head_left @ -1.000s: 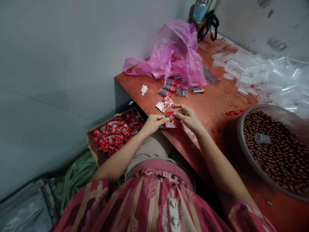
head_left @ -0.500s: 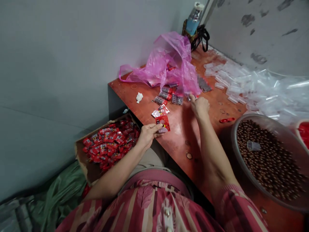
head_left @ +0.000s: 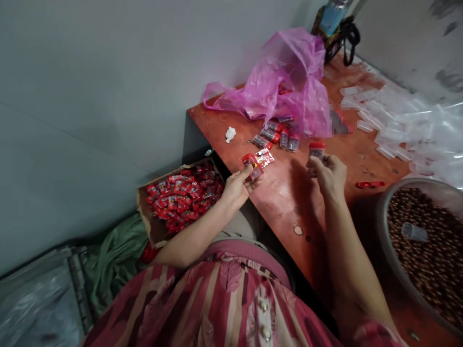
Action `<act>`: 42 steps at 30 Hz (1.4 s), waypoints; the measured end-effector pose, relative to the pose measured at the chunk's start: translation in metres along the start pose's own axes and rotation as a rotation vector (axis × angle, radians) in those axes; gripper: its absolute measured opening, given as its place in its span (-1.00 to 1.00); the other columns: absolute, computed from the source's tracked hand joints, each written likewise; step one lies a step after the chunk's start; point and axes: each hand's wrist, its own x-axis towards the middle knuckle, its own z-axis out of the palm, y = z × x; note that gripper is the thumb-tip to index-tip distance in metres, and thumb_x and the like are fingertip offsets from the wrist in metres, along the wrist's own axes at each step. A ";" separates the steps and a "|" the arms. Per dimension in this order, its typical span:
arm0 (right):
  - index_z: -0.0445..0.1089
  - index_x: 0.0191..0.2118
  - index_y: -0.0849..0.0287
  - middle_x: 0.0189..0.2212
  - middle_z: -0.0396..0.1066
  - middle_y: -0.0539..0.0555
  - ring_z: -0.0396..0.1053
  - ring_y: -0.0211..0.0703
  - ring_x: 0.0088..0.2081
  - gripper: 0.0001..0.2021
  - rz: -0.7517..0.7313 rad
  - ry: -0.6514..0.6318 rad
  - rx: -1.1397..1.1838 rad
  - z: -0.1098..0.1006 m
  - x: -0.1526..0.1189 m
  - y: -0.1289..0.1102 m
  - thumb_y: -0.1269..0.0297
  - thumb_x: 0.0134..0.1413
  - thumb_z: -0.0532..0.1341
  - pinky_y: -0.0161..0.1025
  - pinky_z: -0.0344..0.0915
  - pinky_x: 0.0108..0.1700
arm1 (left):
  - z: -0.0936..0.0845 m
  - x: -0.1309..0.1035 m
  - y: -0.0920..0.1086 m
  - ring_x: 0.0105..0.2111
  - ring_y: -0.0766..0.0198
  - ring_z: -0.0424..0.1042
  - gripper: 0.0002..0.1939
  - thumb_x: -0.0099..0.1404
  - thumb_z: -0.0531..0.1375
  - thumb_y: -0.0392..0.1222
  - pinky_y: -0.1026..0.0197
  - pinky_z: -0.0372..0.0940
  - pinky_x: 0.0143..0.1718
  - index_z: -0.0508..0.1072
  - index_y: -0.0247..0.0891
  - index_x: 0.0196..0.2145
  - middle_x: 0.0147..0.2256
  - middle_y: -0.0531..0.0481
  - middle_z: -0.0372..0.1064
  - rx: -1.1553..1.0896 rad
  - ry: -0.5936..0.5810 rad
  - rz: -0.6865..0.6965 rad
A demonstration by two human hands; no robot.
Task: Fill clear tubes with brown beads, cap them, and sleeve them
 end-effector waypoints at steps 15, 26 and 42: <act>0.39 -0.17 0.14 -0.48 0.43 -0.07 0.35 -0.33 -0.55 -0.76 -0.001 -0.123 0.168 0.041 -0.144 -0.015 0.15 0.06 0.29 -0.33 0.34 -0.47 | 0.023 -0.022 -0.034 -0.53 0.38 0.45 -0.76 0.02 0.40 -0.21 0.30 0.35 -0.35 0.42 -0.37 -0.46 -0.51 0.03 0.46 -0.016 -0.167 0.044; 0.26 -0.07 0.09 -0.42 0.49 -0.06 0.44 -0.27 -0.47 -0.60 -0.018 -0.077 0.231 0.036 -0.144 -0.012 0.19 -0.02 0.34 -0.30 0.38 -0.39 | 0.027 -0.024 -0.034 -0.52 0.35 0.46 -0.60 -0.17 0.48 -0.13 0.32 0.34 -0.41 0.50 -0.38 -0.39 -0.49 -0.01 0.50 0.213 -0.330 0.031; 0.06 0.04 0.04 -0.56 0.41 -0.16 0.35 -0.29 -0.62 -0.45 0.072 -0.203 0.402 0.035 -0.135 -0.016 0.16 -0.01 0.33 -0.36 0.30 -0.56 | 0.026 -0.016 -0.027 -0.53 0.33 0.44 -0.67 -0.10 0.44 -0.12 0.25 0.32 -0.41 0.53 -0.42 -0.44 -0.50 -0.07 0.49 0.352 -0.390 0.017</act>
